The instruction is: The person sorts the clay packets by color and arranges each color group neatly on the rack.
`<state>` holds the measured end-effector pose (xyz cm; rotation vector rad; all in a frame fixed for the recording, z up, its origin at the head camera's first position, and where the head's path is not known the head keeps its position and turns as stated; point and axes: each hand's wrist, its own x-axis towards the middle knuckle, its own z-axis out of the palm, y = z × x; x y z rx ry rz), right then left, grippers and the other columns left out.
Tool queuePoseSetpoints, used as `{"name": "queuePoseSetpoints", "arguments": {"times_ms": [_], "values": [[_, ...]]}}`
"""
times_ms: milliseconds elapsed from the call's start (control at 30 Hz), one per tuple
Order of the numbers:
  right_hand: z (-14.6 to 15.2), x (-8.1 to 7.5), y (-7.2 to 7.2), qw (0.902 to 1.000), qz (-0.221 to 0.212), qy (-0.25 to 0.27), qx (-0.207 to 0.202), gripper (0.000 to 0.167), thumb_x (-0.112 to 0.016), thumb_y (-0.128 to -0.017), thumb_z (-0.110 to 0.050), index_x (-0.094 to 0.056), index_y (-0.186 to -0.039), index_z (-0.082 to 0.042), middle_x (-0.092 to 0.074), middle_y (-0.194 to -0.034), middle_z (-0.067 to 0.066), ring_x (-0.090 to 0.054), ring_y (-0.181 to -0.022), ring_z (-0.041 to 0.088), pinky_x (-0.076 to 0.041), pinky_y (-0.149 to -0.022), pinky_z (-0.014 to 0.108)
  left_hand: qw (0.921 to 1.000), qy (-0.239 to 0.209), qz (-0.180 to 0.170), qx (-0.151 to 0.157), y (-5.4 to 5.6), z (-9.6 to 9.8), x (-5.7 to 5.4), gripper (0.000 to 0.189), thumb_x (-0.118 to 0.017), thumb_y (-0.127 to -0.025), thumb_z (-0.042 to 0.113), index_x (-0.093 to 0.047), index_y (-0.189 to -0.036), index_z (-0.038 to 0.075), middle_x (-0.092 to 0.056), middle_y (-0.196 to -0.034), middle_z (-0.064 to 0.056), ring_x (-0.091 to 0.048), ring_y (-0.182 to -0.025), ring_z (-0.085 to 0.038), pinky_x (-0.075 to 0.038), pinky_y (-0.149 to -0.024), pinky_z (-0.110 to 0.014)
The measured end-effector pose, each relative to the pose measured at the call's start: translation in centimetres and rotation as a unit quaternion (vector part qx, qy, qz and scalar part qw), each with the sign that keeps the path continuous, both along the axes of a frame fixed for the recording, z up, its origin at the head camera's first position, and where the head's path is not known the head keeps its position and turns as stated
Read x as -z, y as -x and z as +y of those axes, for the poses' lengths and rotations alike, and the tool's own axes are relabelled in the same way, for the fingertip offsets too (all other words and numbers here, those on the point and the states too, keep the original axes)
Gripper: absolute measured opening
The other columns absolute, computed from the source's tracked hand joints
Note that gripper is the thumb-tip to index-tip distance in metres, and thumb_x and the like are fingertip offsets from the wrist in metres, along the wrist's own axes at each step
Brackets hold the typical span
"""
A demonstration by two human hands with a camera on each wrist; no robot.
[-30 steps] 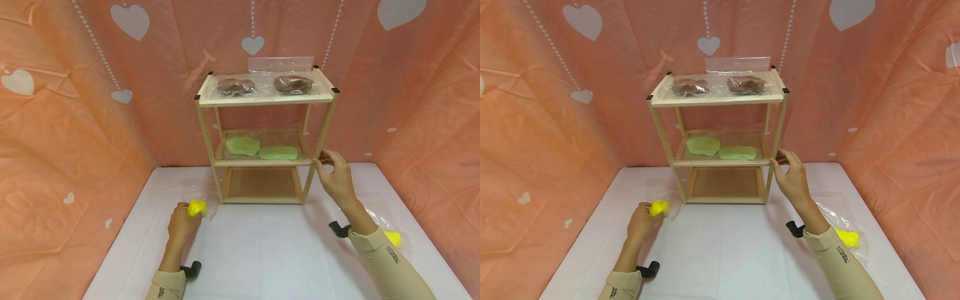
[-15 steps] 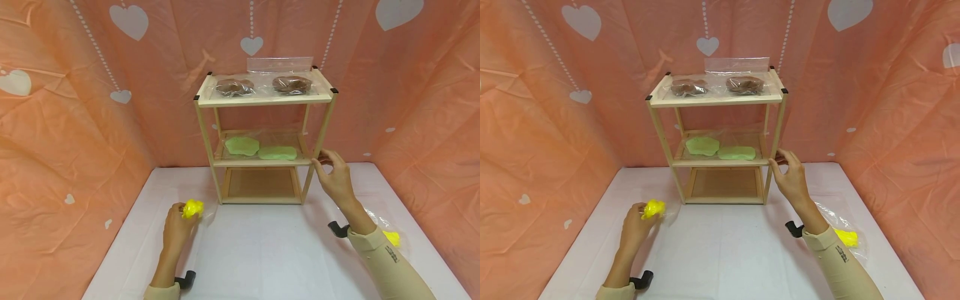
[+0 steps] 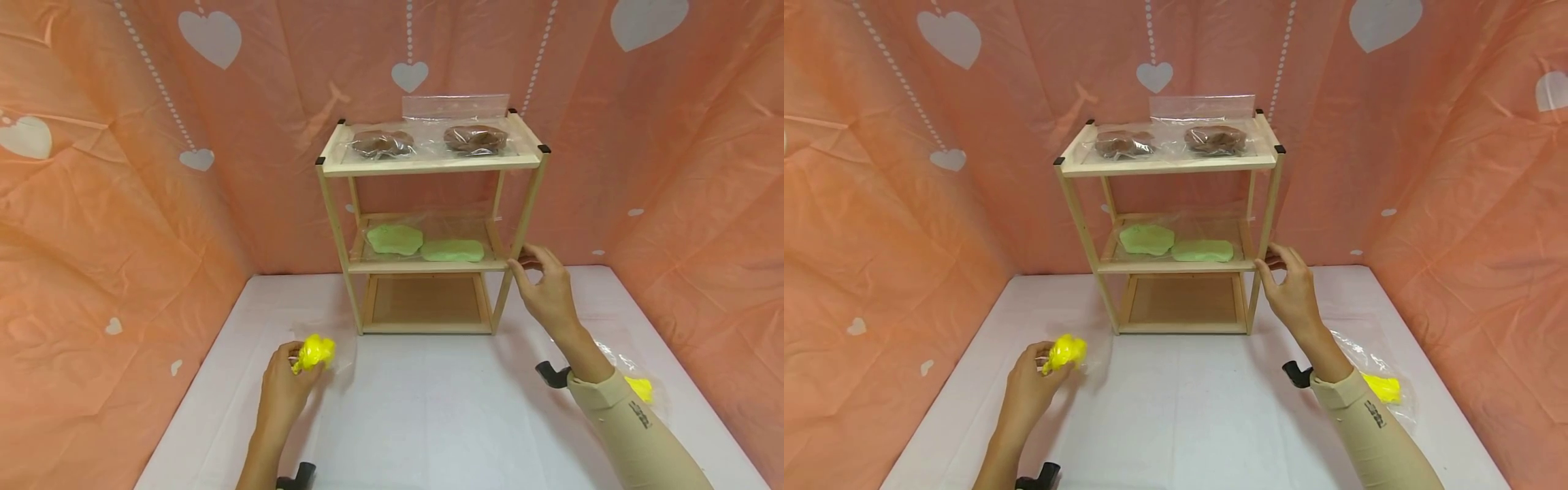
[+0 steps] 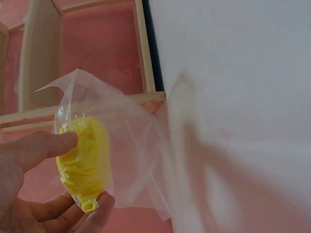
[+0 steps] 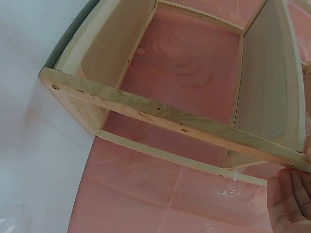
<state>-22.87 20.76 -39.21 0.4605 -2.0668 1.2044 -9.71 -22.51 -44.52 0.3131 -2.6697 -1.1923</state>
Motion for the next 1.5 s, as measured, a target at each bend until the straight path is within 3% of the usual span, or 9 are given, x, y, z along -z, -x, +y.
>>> {"name": "queuePoseSetpoints", "arguments": {"times_ms": [367,767,1033,1233,1500], "values": [[0.0,-0.1,-0.1,1.0,-0.004,-0.003,0.006,0.029,-0.076,-0.097,0.006,-0.068,-0.124,0.013,-0.07,-0.108,0.026,-0.057,-0.098,-0.011,-0.051,-0.089,0.009,0.9993,-0.001,-0.007,0.036,-1.9,1.6,-1.3,0.057,-0.083,-0.094,0.015,-0.056,-0.141,-0.004,-0.063,-0.135,-0.023,-0.062,-0.12,-0.038,-0.056,-0.098,-0.057],[0.1,0.0,-0.1,0.9999,-0.007,-0.004,0.009,0.03,-0.076,-0.097,0.006,-0.068,-0.125,0.012,-0.071,-0.108,0.025,-0.057,-0.098,-0.011,-0.052,-0.089,0.012,0.9957,-0.007,0.031,0.087,-2.8,4.4,-3.1,0.054,-0.088,-0.092,0.016,-0.062,-0.138,0.005,-0.066,-0.132,-0.013,-0.065,-0.119,-0.035,-0.058,-0.103,-0.057],[0.0,0.0,-0.1,0.9999,-0.008,-0.003,0.005,0.031,-0.076,-0.096,0.006,-0.068,-0.125,0.012,-0.071,-0.108,0.025,-0.057,-0.098,-0.011,-0.052,-0.089,0.011,0.9889,-0.034,0.065,0.129,-2.3,6.5,-3.4,0.056,-0.089,-0.09,0.014,-0.062,-0.14,0.011,-0.065,-0.137,-0.003,-0.067,-0.121,-0.029,-0.058,-0.106,-0.049],[-0.2,0.0,-0.1,1.0,-0.004,-0.004,0.001,0.03,-0.076,-0.096,0.006,-0.068,-0.125,0.013,-0.071,-0.108,0.025,-0.057,-0.099,-0.01,-0.052,-0.089,0.011,0.9802,-0.028,0.111,0.162,-1.7,8.1,-3.7,0.059,-0.091,-0.088,0.011,-0.063,-0.139,0.01,-0.066,-0.136,-0.004,-0.066,-0.122,-0.026,-0.058,-0.106,-0.041],[-0.1,0.0,0.0,1.0,0.001,-0.001,0.003,0.031,-0.076,-0.096,0.007,-0.068,-0.125,0.013,-0.07,-0.108,0.026,-0.058,-0.099,-0.01,-0.053,-0.089,0.012,0.973,-0.001,0.136,0.187,1.4,9.6,-2.8,0.059,-0.09,-0.089,0.008,-0.06,-0.14,0.006,-0.064,-0.14,-0.012,-0.067,-0.12,-0.032,-0.059,-0.105,-0.046]]}}
